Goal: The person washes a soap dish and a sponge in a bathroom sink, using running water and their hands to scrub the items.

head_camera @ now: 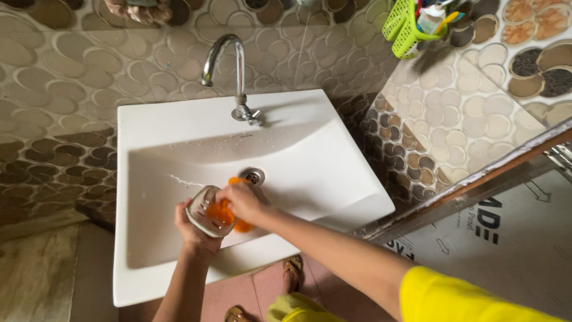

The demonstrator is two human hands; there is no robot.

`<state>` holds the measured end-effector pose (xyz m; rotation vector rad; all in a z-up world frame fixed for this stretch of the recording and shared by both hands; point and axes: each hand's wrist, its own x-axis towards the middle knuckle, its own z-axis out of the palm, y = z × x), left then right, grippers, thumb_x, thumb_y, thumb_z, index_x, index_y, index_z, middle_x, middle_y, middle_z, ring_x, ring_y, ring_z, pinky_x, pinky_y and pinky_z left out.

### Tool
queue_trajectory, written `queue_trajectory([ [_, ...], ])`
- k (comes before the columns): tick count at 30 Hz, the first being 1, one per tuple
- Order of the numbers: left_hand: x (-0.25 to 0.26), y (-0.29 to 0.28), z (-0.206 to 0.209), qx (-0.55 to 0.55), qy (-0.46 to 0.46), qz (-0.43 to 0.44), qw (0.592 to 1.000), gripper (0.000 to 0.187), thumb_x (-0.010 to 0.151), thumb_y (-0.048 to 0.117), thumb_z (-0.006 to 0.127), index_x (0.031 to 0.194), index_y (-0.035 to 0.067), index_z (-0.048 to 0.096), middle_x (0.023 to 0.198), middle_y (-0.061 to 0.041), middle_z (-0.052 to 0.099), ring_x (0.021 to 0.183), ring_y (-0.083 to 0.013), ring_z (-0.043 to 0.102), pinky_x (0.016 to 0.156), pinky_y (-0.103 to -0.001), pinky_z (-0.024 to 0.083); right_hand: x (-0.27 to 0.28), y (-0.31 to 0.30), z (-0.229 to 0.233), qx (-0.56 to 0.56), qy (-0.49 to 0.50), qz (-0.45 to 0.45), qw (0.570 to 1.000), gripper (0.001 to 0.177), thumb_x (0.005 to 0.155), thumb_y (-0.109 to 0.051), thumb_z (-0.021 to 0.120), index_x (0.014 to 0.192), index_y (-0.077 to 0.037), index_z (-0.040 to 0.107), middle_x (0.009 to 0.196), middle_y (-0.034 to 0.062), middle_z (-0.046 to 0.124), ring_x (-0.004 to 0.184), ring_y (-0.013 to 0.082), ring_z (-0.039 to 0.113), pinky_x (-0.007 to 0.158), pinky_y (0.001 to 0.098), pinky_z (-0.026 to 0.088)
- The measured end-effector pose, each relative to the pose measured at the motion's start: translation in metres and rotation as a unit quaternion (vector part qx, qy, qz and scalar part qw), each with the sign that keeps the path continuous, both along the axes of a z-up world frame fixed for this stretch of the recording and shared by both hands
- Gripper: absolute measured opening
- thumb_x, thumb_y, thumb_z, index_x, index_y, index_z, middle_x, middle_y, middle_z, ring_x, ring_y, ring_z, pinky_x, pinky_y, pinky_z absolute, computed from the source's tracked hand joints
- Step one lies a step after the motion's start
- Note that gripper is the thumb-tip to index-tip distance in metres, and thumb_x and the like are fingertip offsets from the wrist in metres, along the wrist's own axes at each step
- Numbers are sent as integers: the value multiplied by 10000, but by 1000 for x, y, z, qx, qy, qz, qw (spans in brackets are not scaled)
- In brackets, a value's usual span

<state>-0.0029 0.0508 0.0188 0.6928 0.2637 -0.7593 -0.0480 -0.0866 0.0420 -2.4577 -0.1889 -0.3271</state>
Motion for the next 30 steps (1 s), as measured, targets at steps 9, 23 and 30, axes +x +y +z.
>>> queue_trajectory([
  [9, 9, 17, -21, -16, 20, 88, 996, 709, 809, 652, 430, 1239, 112, 591, 1151, -137, 633, 1074, -321, 632, 902, -497, 529, 3, 64, 13, 195, 37, -127, 972, 202, 812, -118, 752, 1013, -99, 757, 958, 117, 780, 885, 250, 761, 803, 357, 596],
  [23, 8, 6, -7, 128, 35, -18, 991, 698, 763, 656, 403, 1218, 185, 646, 1149, -90, 687, 1059, -300, 660, 861, -529, 541, 18, 30, 22, 47, 243, -116, 962, 279, 881, -201, 673, 1134, -185, 790, 1057, 109, 775, 966, 283, 751, 875, 370, 580],
  [30, 15, -1, -19, 138, 35, -22, 990, 705, 796, 661, 449, 1235, 141, 637, 1194, -122, 646, 1069, -325, 613, 876, -526, 501, -15, 27, -7, 225, 82, 2, 971, 307, 841, -42, 662, 1130, -109, 741, 1139, 74, 720, 1049, 256, 739, 917, 337, 588],
])
